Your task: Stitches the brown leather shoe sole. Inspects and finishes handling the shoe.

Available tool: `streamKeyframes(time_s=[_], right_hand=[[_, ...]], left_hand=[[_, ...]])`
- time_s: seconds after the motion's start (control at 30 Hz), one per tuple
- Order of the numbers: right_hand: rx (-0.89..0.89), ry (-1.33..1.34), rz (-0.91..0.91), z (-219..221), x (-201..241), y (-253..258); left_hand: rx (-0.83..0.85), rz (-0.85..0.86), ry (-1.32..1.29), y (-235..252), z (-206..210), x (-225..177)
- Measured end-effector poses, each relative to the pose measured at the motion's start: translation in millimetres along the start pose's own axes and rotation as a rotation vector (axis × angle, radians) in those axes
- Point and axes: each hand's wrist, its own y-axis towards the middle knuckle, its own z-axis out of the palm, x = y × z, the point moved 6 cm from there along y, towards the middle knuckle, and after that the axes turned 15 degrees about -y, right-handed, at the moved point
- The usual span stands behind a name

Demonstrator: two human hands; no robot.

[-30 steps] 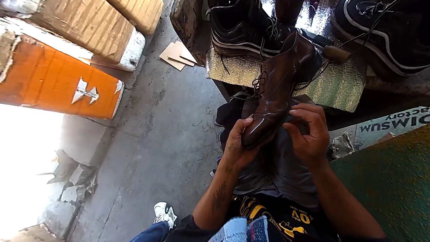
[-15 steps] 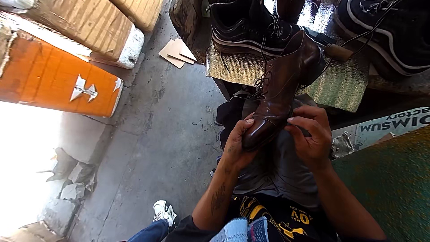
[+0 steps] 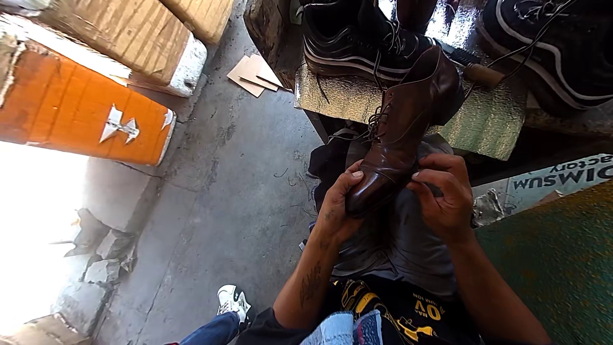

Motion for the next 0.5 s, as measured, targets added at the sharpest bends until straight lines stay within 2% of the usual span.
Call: streamKeyframes(time_s=[0.2, 0.3, 0.43, 0.5], right_hand=[[0.072, 0.139, 0.095, -3, -11, -1], [0.023, 0.230, 0.211, -14, -26, 4], [-0.159, 0.168, 0.344, -46, -56, 19], [-0.088, 0.305, 0.307, -61, -70, 29]], left_hand=[[0.056, 0.042, 0.104, -1, 2, -3], [0.107, 0.045, 0.130, -3, 2, -4], [0.249, -0.086, 0.093, -8, 0, -8], [0.343, -0.197, 0.105, -9, -1, -14]])
